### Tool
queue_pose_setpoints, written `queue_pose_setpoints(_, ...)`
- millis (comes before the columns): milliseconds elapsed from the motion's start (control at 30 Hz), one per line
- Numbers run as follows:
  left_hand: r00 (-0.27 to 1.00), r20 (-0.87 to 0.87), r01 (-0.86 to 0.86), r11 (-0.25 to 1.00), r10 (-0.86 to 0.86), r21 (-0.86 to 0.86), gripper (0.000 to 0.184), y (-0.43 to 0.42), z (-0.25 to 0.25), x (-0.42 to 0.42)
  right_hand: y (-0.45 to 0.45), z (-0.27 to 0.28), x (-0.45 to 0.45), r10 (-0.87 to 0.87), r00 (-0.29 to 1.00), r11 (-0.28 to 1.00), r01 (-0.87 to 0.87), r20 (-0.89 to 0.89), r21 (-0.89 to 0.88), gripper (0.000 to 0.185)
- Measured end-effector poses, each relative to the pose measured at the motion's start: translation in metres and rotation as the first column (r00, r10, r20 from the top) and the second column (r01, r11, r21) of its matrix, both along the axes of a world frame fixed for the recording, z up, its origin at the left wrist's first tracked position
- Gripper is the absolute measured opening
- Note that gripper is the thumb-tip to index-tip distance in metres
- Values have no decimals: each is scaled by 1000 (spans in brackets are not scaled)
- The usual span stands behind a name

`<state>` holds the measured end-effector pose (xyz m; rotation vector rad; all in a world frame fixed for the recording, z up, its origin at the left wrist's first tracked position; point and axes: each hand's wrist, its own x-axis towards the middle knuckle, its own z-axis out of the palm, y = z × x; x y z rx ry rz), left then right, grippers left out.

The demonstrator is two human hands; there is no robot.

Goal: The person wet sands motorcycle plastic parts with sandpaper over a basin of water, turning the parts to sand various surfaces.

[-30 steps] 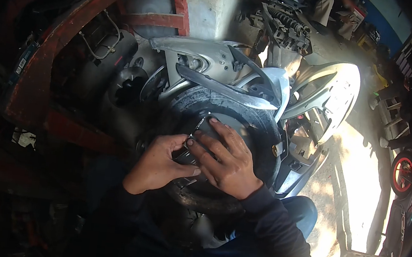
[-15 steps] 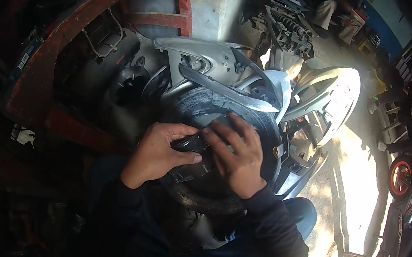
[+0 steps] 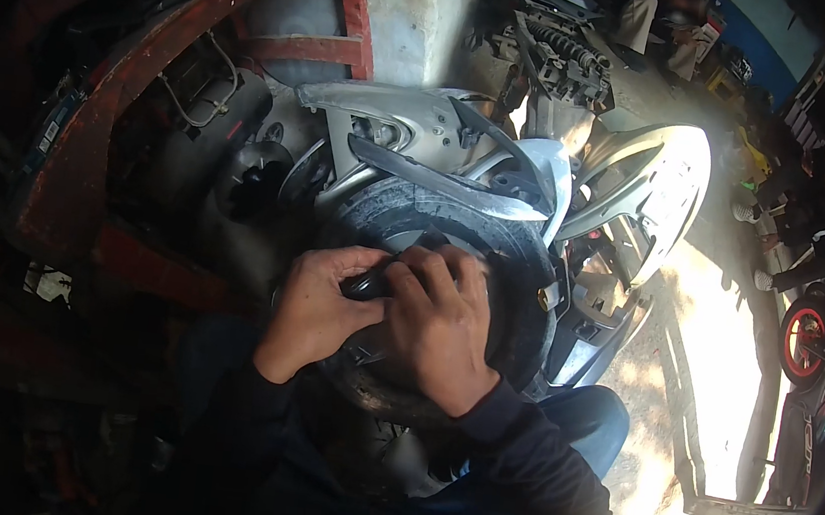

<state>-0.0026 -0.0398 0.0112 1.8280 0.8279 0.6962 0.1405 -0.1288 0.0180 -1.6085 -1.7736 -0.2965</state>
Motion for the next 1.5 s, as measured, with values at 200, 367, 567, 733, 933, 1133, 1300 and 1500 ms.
queue_pose_setpoints(200,1000,17,-16,1000,16,-5,49,-3,5,-3,-8,-2,7,49,971,999,-52,-235,-6,29)
queue_pose_setpoints(367,1000,19,-23,999,23,26,49,0,1,-4,0,-3,16,65,998,996,-65,2,68,42)
queue_pose_setpoints(567,998,70,-2,999,5,-46,49,5,-3,-7,-8,-6,3,92,994,996,-93,-67,-8,45)
queue_pose_setpoints(733,1000,19,-24,1000,24,13,49,2,-2,-6,-12,0,-2,172,960,981,-188,-222,-49,39)
queue_pose_setpoints(933,1000,10,-20,996,19,83,54,1,0,-2,-8,-1,-6,154,983,988,-156,-100,-13,34)
queue_pose_setpoints(1133,998,-29,66,990,-63,122,57,5,16,-9,-8,2,0,52,999,998,-52,-3,-40,38)
queue_pose_setpoints(1300,995,-60,94,961,-81,262,45,9,1,-19,-7,-1,12,16,995,993,-27,-96,-112,45)
queue_pose_setpoints(1500,1000,-3,-11,967,12,254,48,1,-9,-5,-16,4,-20,20,998,994,-26,-53,-105,47)
